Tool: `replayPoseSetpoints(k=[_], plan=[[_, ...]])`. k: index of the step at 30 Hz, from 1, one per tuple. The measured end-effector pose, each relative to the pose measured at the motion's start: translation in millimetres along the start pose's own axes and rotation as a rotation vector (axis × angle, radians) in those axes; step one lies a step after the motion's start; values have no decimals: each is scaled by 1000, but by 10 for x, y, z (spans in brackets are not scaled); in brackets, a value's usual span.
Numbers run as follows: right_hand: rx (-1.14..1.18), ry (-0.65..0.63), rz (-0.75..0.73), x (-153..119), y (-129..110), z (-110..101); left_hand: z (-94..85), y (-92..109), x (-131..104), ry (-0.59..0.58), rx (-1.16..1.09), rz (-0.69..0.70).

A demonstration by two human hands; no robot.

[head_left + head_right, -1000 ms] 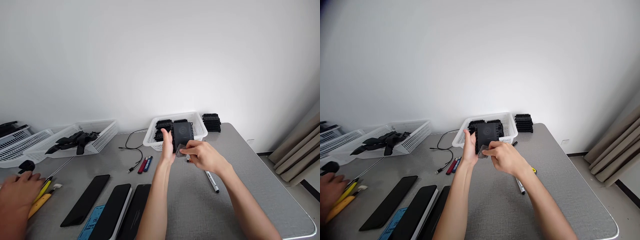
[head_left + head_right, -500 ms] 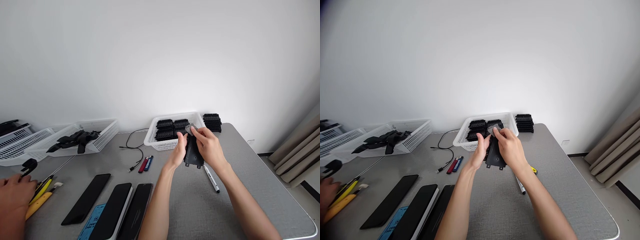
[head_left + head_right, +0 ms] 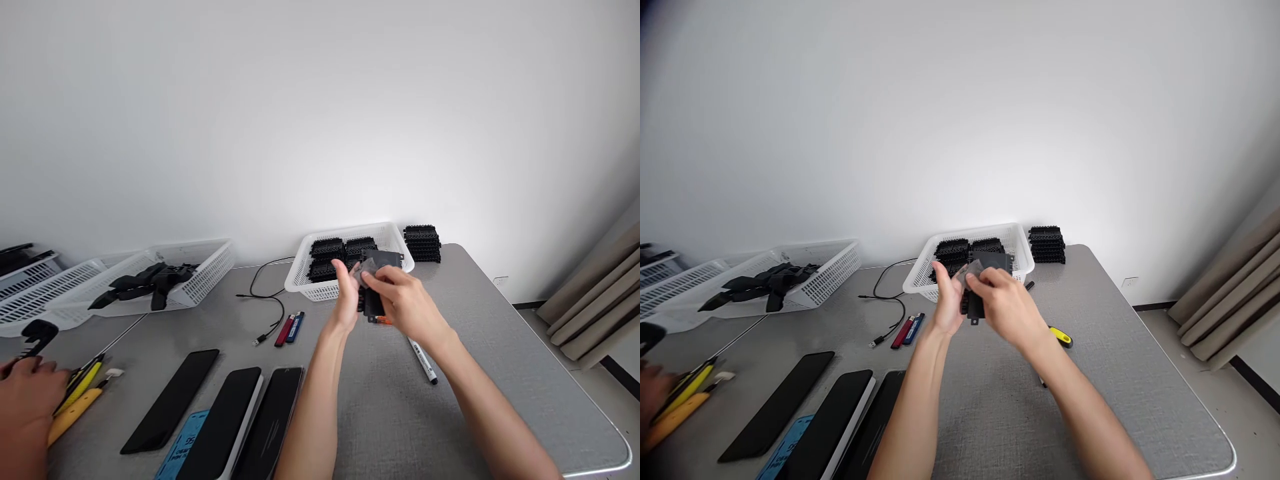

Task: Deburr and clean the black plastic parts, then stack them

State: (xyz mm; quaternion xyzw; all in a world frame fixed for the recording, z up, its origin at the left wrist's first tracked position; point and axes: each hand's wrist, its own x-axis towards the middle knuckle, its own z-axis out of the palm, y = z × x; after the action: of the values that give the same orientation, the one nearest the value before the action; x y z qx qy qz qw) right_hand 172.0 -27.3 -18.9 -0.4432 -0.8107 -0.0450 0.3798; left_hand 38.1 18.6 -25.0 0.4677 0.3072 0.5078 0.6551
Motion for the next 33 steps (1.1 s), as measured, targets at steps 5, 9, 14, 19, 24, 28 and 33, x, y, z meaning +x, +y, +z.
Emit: replayPoseSetpoints(k=[5, 9, 14, 19, 24, 28, 33], plan=[[141, -259, -76, -51, -171, -63, -149, 139, 57, 112, -36, 41], [332, -371, -53, -82, -128, -235, -273, 156, 77, 318, -5, 124], [569, -118, 238, -57, -10, -315, -230, 149, 92, 358, -28, 334], [803, -79, 462, -21, 44, -131, -128, 162, 87, 300, -137, 407], [961, 190, 594, 45, 38, 51, -15, 127, 37, 291, -229, 320], [1142, 285, 688, 96, 14, 99, 93, 68, -2, 276, -180, 357], [1298, 296, 780, 138, -8, 81, 147, -5, -43, 198, -70, 341]])
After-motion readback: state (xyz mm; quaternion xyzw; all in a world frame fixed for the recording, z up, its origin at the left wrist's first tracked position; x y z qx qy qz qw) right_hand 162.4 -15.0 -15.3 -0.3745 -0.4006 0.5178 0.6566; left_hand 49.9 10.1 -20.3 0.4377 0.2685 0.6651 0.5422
